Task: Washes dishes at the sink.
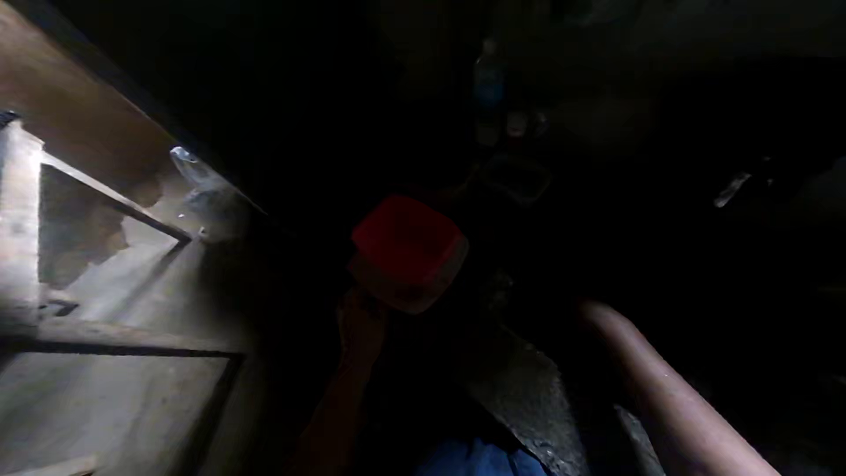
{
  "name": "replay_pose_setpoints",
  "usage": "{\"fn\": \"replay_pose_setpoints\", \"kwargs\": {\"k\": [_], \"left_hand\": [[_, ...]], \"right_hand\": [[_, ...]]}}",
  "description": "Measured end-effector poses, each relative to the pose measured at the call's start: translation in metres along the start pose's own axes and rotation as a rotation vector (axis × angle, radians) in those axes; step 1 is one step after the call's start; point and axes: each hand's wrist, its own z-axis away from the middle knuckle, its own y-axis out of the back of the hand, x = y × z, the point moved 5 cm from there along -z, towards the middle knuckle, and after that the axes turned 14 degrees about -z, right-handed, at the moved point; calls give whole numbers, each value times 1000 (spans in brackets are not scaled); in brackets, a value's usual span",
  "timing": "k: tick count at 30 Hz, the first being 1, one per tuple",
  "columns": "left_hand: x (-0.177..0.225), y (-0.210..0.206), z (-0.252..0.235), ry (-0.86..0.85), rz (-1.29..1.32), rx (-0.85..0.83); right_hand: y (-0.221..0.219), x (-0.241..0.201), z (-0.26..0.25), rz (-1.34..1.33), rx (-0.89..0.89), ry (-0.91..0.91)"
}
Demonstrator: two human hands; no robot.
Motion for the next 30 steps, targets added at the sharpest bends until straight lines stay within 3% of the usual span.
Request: {"fn": "replay_pose_setpoints", "kwargs": {"k": [2, 4, 9, 12, 16, 19, 22, 23, 27, 30], "left_hand": [[-24, -8, -17, 104, 71, -83], [-35, -20, -27, 168, 118, -149], [-39, -34, -43, 242, 79, -216], [-34, -31, -48, 224, 10, -228], [-27, -27, -49, 216, -131, -239], [-35, -35, -55, 128, -224, -247], [-40, -34, -49, -94, -373, -309], [-35, -28, -39, -93, -303, -319], [-31, -25, -15, 248, 481, -277], [-10, -22, -2, 311, 678, -356]], "right_hand": [[-3, -9, -33, 14, 75, 102], [-16, -20, -75, -93, 240, 321], [-49, -116, -109, -471, 181, 604], [-67, -144, -128, -543, 185, 544], [-79, -145, -130, -406, 123, 408], [-59, -107, -106, -504, 135, 394], [-9, -38, -47, -663, 217, 222], [10, -8, -30, -644, 301, 167], [79, 101, 0, -409, 732, 48], [79, 136, 4, -224, 857, -21]]}}
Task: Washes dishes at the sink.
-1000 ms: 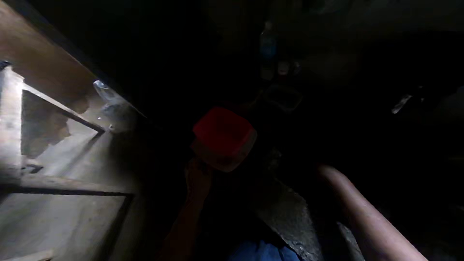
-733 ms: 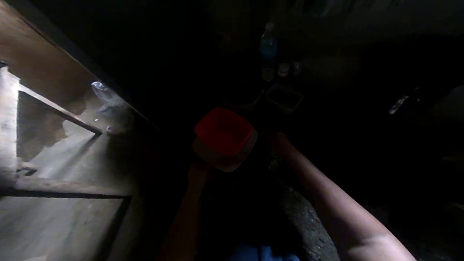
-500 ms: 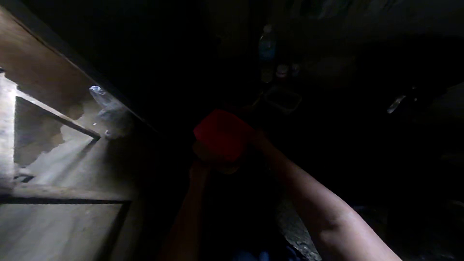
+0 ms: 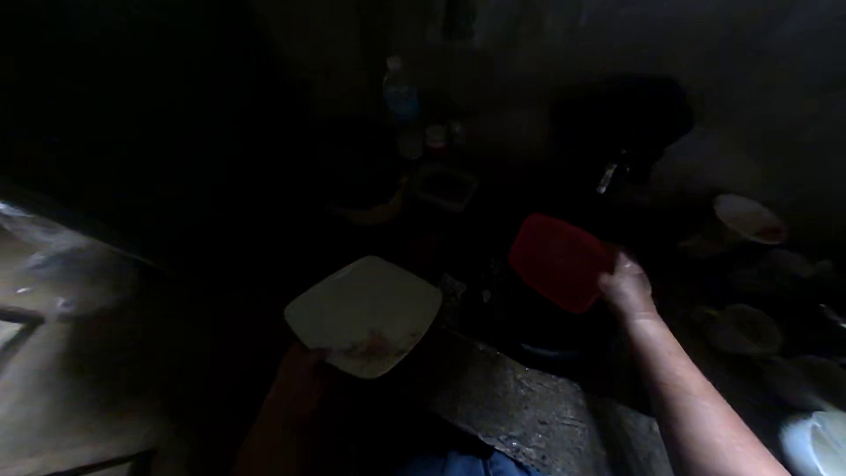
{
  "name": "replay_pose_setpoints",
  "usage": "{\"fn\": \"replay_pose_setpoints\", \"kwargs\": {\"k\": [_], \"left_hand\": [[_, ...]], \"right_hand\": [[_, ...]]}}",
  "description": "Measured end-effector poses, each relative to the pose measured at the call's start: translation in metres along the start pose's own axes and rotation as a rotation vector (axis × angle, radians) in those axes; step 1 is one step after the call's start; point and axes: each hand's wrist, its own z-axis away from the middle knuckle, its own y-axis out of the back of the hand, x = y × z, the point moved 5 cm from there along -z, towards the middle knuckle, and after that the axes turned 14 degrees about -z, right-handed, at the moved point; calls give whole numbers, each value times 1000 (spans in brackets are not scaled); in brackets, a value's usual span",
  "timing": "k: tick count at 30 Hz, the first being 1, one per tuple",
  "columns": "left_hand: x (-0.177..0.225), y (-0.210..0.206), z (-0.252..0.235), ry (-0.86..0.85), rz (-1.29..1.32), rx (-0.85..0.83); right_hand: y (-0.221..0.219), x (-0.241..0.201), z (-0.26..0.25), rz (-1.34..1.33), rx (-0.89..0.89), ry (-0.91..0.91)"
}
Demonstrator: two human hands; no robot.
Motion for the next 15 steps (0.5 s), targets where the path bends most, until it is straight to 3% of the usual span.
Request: {"fn": "replay_pose_setpoints", "kwargs": {"k": [6, 10, 15], "left_hand": [[19, -35, 13, -78, 54, -155], [29, -51, 21, -91, 77, -246], [31, -66, 30, -131, 65, -284]], "right_hand": [[-66, 7, 27, 99, 58, 280], [-90, 14, 41, 57, -94, 99], [-72, 24, 23, -112, -256, -104]]}}
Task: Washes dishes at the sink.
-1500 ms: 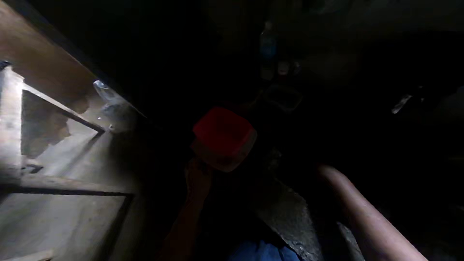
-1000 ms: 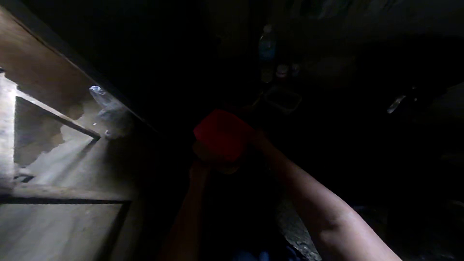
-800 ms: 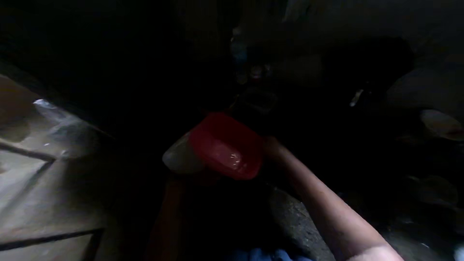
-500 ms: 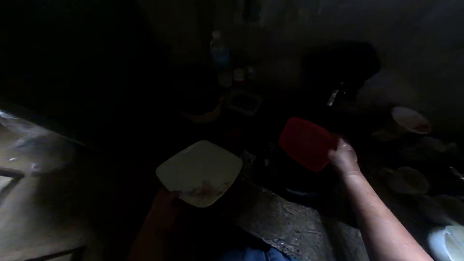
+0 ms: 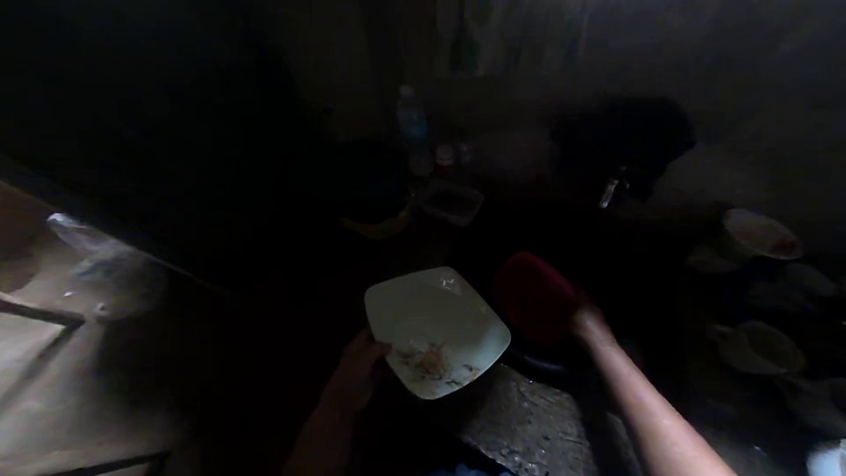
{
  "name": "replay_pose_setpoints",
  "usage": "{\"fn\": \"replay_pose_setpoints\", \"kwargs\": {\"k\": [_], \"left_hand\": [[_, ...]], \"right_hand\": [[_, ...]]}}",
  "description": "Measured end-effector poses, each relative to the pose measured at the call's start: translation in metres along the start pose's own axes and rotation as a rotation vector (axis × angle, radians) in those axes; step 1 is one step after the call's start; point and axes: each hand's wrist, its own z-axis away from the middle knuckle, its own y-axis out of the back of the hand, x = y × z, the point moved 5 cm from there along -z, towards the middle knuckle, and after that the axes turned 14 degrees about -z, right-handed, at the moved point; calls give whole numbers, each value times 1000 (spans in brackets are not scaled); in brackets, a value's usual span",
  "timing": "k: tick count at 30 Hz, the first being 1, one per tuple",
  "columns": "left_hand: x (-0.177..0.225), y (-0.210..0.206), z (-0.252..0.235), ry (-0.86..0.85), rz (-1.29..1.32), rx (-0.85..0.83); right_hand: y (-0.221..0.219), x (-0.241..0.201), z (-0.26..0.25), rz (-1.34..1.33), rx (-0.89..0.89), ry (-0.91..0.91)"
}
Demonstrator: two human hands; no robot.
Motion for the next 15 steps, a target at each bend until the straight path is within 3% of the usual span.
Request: {"fn": "replay_pose_setpoints", "kwargs": {"k": [2, 4, 7, 9, 12, 15], "left_hand": [[2, -5, 3, 9, -19, 5], [4, -7, 9, 17, -28, 36], [7, -10, 11, 11, -39, 54], [7, -15, 9, 21, -74, 54], [7, -24, 7, -18, -116, 34], [10, -30, 7, -76, -126, 26]], "right_hand": [[8, 15, -18, -34, -109, -117], [10, 31, -33, 67, -143, -85], [17, 27, -29, 26, 67, -110], [9, 8, -12, -40, 86, -48], [-36, -7, 17, 39, -298, 25], [-68, 2, 25, 308, -627, -37]]}}
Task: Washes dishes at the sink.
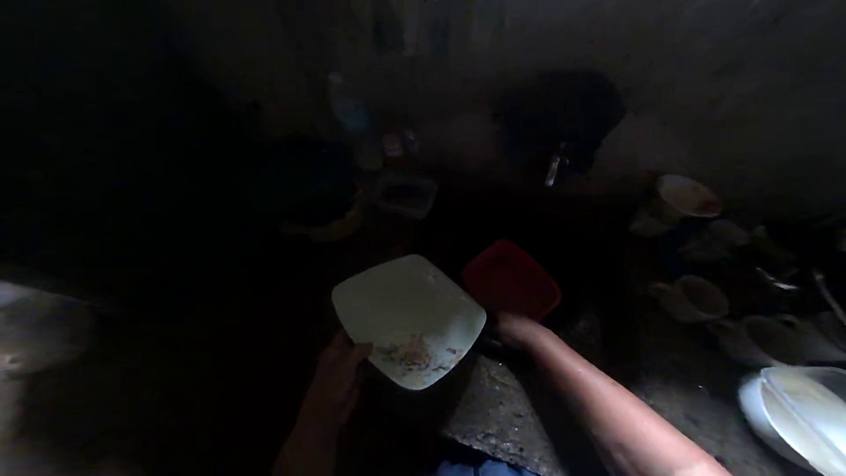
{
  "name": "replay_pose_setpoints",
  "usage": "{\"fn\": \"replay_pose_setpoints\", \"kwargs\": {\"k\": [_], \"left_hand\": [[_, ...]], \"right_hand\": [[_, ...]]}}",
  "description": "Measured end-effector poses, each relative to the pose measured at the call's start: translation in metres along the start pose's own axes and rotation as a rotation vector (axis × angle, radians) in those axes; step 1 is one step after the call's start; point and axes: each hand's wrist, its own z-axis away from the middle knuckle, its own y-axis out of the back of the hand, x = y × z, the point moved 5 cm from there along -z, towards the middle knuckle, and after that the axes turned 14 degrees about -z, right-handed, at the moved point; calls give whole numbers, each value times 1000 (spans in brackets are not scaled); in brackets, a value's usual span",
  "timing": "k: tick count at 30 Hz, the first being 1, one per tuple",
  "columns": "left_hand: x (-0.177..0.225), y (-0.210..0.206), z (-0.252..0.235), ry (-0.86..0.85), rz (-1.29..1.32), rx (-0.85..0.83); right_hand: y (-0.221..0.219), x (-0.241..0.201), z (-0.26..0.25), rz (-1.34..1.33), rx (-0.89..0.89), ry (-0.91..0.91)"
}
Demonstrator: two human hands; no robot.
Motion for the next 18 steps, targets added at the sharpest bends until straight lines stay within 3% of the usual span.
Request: {"fn": "replay_pose_setpoints", "kwargs": {"k": [2, 4, 8, 12, 14, 18], "left_hand": [[3, -2, 3, 16, 0, 5], [6, -5, 6, 50, 18, 15], [1, -15, 9, 89, 143, -29], [2, -19, 12, 90, 214, -18], [3, -17, 9, 78, 203, -1], [9, -14, 5, 75, 100, 36]], "right_hand": [[9, 4, 2, 107, -75, -146], [25, 7, 6, 58, -4, -214], [29, -5, 18, -17, 264, -96], [32, 6, 23, 208, 34, -179], [50, 3, 29, 176, 18, -97], [92, 10, 36, -155, 270, 156]]}}
